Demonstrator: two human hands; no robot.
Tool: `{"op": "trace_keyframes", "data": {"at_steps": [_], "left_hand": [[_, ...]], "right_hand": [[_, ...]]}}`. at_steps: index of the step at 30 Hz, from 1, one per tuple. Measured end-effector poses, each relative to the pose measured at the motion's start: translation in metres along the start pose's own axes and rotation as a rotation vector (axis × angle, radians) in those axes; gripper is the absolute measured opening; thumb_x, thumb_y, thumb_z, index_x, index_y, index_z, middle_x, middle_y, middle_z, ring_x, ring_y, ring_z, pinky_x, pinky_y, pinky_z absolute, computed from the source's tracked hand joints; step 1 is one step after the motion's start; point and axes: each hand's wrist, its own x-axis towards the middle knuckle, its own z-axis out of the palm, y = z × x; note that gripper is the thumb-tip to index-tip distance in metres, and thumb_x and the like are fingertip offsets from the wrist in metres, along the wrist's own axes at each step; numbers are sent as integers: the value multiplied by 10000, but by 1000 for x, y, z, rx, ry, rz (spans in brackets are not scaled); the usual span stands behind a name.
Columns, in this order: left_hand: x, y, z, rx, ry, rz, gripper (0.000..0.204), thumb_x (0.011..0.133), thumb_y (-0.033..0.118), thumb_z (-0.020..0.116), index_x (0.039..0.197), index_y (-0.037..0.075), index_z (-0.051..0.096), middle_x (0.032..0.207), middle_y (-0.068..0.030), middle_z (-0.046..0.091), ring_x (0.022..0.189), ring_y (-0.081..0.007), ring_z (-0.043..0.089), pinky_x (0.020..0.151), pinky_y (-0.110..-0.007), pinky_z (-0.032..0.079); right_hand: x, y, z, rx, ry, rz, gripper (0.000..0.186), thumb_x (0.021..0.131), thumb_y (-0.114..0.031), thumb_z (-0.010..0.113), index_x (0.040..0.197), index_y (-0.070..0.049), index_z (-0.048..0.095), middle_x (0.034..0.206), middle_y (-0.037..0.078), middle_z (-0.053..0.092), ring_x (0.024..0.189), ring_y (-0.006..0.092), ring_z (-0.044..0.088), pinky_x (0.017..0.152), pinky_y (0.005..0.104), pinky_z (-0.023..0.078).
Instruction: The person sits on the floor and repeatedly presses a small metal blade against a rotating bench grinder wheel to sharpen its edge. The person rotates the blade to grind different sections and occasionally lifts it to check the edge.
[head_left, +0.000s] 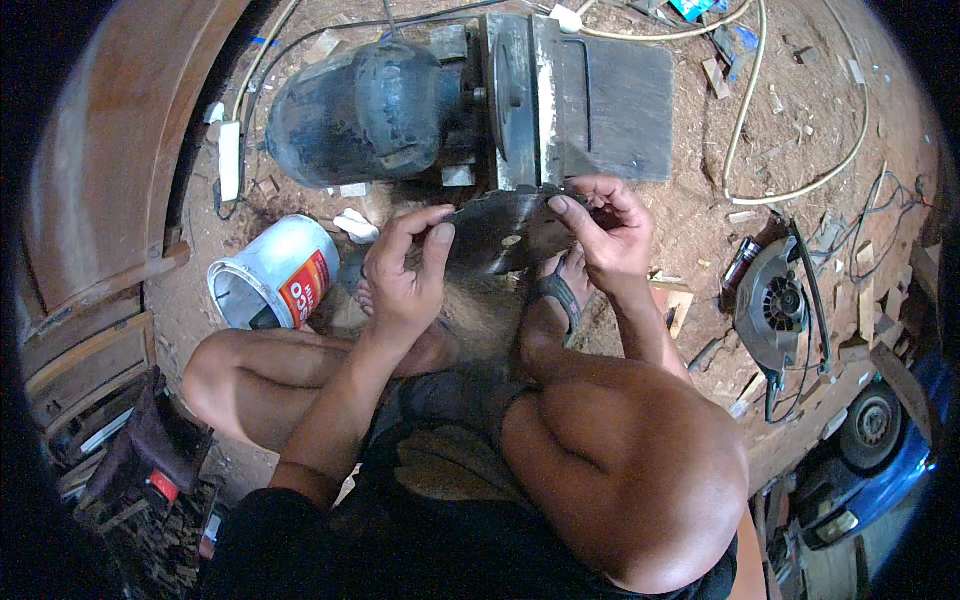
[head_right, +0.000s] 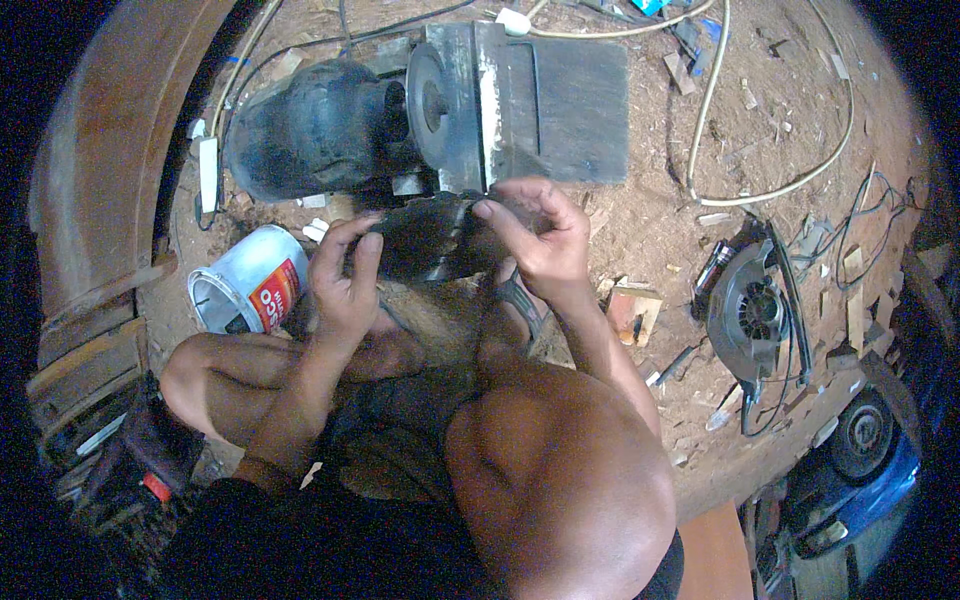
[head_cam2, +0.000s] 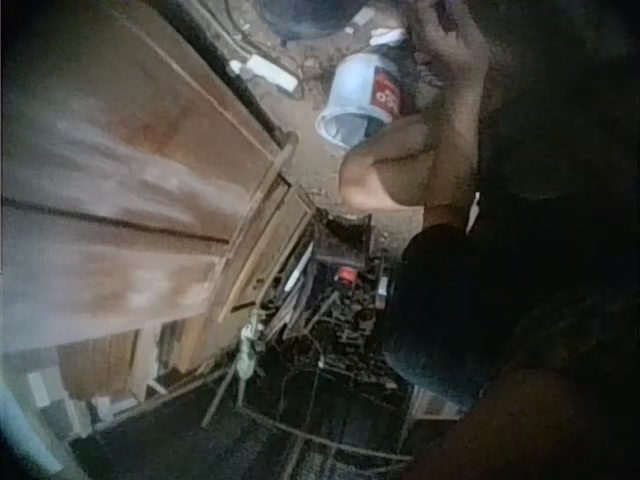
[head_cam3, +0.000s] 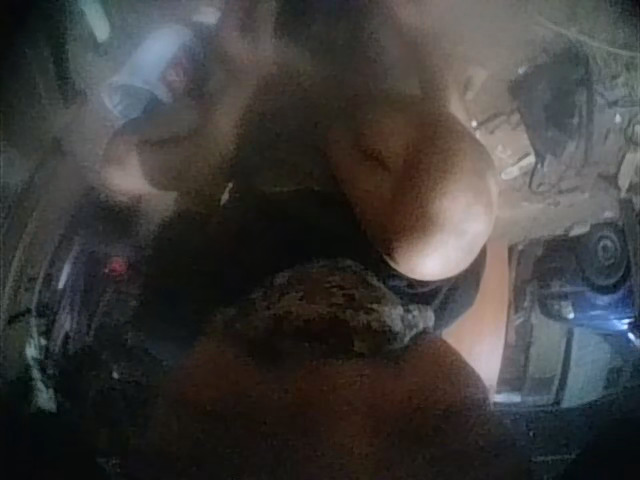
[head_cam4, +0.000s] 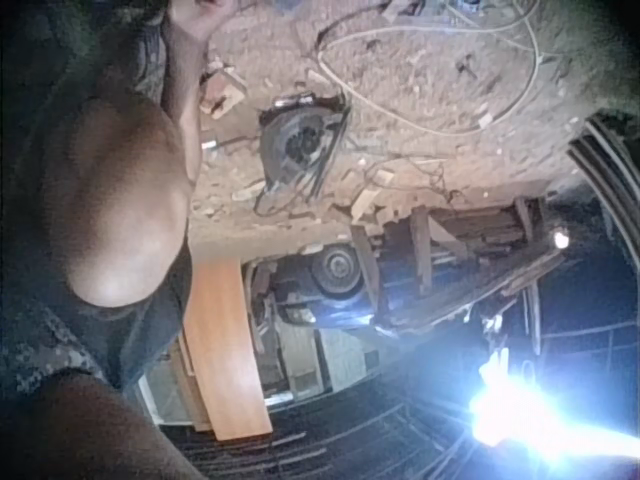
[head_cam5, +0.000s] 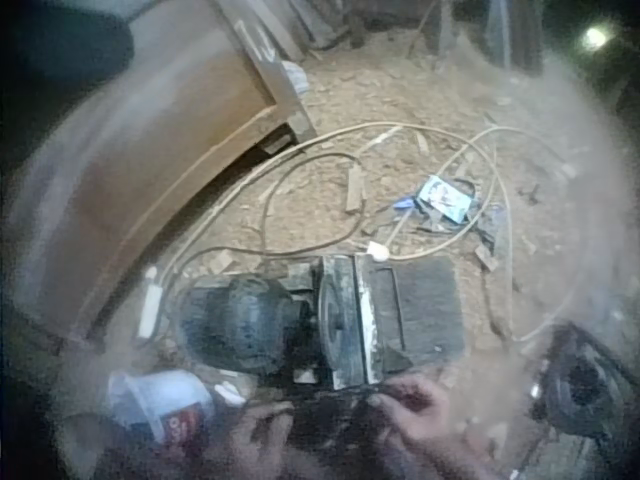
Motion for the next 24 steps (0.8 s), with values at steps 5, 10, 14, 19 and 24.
{"op": "trace_keyframes", "data": {"at_steps": [5, 10, 14, 19, 24], "left_hand": [[-4, -16, 5, -140, 90, -157, 198, 976, 175, 599, 1090, 14, 600, 930, -40, 629, 868, -124, 569, 805, -262, 450], [-7, -28, 14, -310, 56, -292, 204, 995, 188, 571, 1112, 21, 573, 934, -7, 576, 869, -88, 510, 797, -250, 426], [-7, -36, 18, -244, 46, -278, 199, 996, 192, 569, 1101, 23, 573, 940, -8, 575, 875, -87, 506, 799, -245, 419], [-8, -42, 15, -186, 96, -297, 202, 1002, 203, 560, 1099, 26, 571, 923, 1, 568, 859, -79, 498, 787, -241, 418], [-6, -49, 21, -145, 75, -278, 199, 1007, 202, 548, 1104, 29, 558, 929, -2, 566, 872, -80, 500, 787, -242, 417]], "right_hand": [[0, 1, 6, -30, -36, -102, 229, 805, -28, 774, 1006, -17, 662, 819, 37, 684, 749, 99, 632, 689, 248, 511], [0, -2, 2, -85, -42, -67, 165, 832, -39, 746, 981, -16, 679, 836, 36, 683, 766, 99, 628, 696, 255, 505], [7, 10, 4, -141, -53, -144, 141, 854, -48, 717, 982, -7, 675, 878, 64, 681, 793, 127, 632, 723, 275, 501], [19, 11, 15, -127, -147, -115, 133, 867, -56, 694, 976, 12, 661, 911, 97, 672, 842, 152, 639, 761, 287, 498], [28, 16, 15, -150, -128, -65, 133, 873, -68, 685, 976, 12, 659, 907, 119, 678, 874, 177, 654, 784, 302, 503]]}}
